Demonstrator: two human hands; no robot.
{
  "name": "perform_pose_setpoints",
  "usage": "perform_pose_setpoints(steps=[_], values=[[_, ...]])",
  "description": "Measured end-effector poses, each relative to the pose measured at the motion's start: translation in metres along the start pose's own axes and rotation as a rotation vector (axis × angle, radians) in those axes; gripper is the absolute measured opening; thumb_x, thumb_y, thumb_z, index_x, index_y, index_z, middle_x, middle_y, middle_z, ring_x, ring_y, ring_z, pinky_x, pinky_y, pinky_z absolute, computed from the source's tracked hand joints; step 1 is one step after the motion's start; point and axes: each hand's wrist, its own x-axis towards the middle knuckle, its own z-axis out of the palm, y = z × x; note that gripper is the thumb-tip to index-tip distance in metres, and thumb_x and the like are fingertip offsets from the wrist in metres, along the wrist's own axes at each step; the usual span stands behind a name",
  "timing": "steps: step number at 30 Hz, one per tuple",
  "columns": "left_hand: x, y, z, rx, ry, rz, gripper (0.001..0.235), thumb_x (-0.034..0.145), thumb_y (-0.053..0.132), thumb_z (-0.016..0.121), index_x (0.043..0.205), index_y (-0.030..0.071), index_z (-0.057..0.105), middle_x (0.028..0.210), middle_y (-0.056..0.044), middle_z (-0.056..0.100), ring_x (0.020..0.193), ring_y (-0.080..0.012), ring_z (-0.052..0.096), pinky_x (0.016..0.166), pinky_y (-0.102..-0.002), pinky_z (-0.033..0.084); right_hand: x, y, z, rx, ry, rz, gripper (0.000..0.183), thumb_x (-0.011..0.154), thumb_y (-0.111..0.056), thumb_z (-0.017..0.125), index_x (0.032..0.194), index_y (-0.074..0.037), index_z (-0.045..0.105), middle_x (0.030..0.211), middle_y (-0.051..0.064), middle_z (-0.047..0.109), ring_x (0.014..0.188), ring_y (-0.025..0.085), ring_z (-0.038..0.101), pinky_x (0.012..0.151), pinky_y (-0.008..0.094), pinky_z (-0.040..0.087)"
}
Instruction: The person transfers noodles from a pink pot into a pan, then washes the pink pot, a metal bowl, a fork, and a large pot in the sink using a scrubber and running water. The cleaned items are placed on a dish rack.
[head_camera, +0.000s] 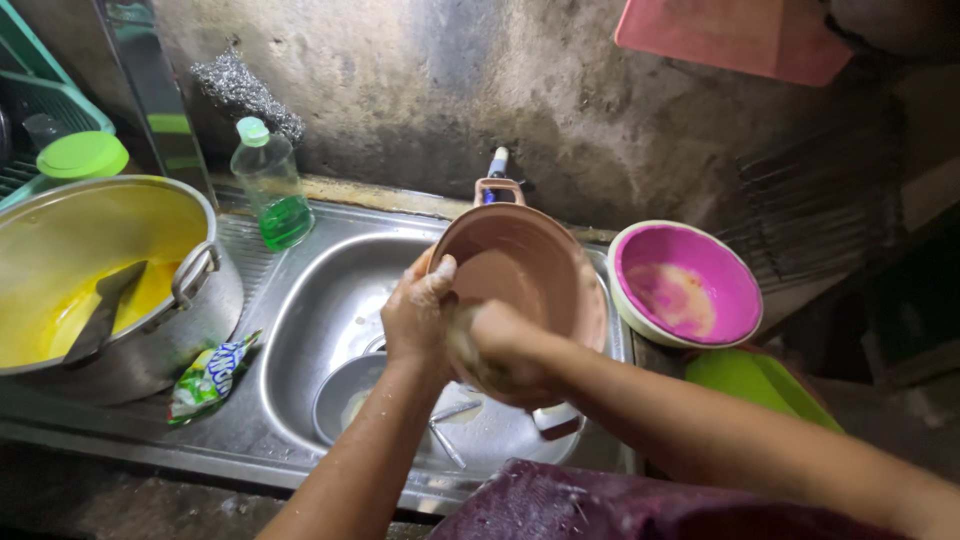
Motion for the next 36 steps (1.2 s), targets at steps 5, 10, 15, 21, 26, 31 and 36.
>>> perform_pose_setpoints(steps=[5, 10, 15, 21, 26, 31, 36], values=[[0.018, -0.012, -0.014, -0.002, 0.227, -0.118, 0.045, 0.092, 0.028, 0.073, 0.133, 0.009, 0.072, 0.105, -0.006, 0.065, 0.096, -0.0224, 0.054, 0.089, -0.037, 0.048, 0.008, -0.029, -0.048, 0.834, 0.016, 0.172, 0.042, 0.09, -0.033, 0.071, 0.122, -0.006, 0.069, 0.121, 0.014, 0.072, 0.11, 0.027, 0.07, 0.102, 0.041, 0.055], [0.022, -0.016, -0.042, -0.133, 0.439, -0.42, 0.043, 0.091, 0.022, 0.066, 0.13, 0.006, 0.061, 0.109, -0.013, 0.068, 0.105, -0.0328, 0.068, 0.09, -0.056, 0.056, -0.02, -0.046, -0.174, 0.578, 0.718, 0.206, 0.036, 0.096, -0.028, 0.062, 0.126, -0.007, 0.065, 0.128, 0.013, 0.067, 0.118, 0.027, 0.064, 0.102, 0.047, 0.053], [0.032, -0.036, -0.048, 0.025, 0.539, -0.568, 0.034, 0.088, 0.015, 0.063, 0.122, 0.01, 0.06, 0.111, -0.018, 0.069, 0.092, -0.0367, 0.069, 0.08, -0.065, 0.05, -0.048, -0.023, -0.237, 0.621, 1.134, 0.337, 0.029, 0.099, -0.022, 0.053, 0.123, -0.012, 0.064, 0.136, 0.01, 0.062, 0.119, 0.025, 0.059, 0.101, 0.048, 0.053], [0.056, -0.054, -0.06, 0.174, 0.504, -0.561, 0.036, 0.088, 0.006, 0.054, 0.124, 0.01, 0.056, 0.114, -0.026, 0.063, 0.087, -0.0415, 0.062, 0.073, -0.076, 0.036, -0.04, -0.017, -0.246, 0.422, 1.31, 0.31, 0.026, 0.095, -0.017, 0.057, 0.119, -0.011, 0.065, 0.133, 0.011, 0.062, 0.113, 0.026, 0.062, 0.097, 0.045, 0.053], [0.079, -0.075, -0.065, 0.151, 0.452, -0.669, 0.054, 0.09, -0.001, 0.046, 0.143, 0.008, 0.043, 0.138, -0.039, 0.047, 0.116, -0.0695, 0.049, 0.088, -0.094, 0.016, 0.053, -0.031, -0.204, -0.589, 0.958, -0.138, 0.031, 0.089, -0.018, 0.07, 0.117, -0.004, 0.071, 0.119, 0.017, 0.069, 0.108, 0.03, 0.069, 0.094, 0.039, 0.053], [0.1, -0.094, -0.069, 0.117, 0.421, -0.665, 0.062, 0.087, -0.008, 0.04, 0.146, 0.009, 0.038, 0.145, -0.034, 0.039, 0.124, -0.0673, 0.046, 0.085, -0.096, 0.022, 0.118, -0.079, -0.16, -1.279, 0.629, -0.696, 0.049, 0.085, -0.021, 0.075, 0.125, 0.005, 0.066, 0.128, 0.031, 0.063, 0.115, 0.047, 0.06, 0.098, 0.047, 0.048], [0.114, -0.104, -0.074, 0.079, 0.39, -0.609, 0.066, 0.081, -0.011, 0.037, 0.142, 0.013, 0.043, 0.13, -0.03, 0.048, 0.118, -0.0545, 0.053, 0.088, -0.081, 0.036, 0.127, -0.097, -0.134, -1.28, 0.492, -0.035, 0.026, 0.093, -0.025, 0.066, 0.108, -0.005, 0.072, 0.11, 0.025, 0.07, 0.106, 0.044, 0.065, 0.092, 0.052, 0.051]])
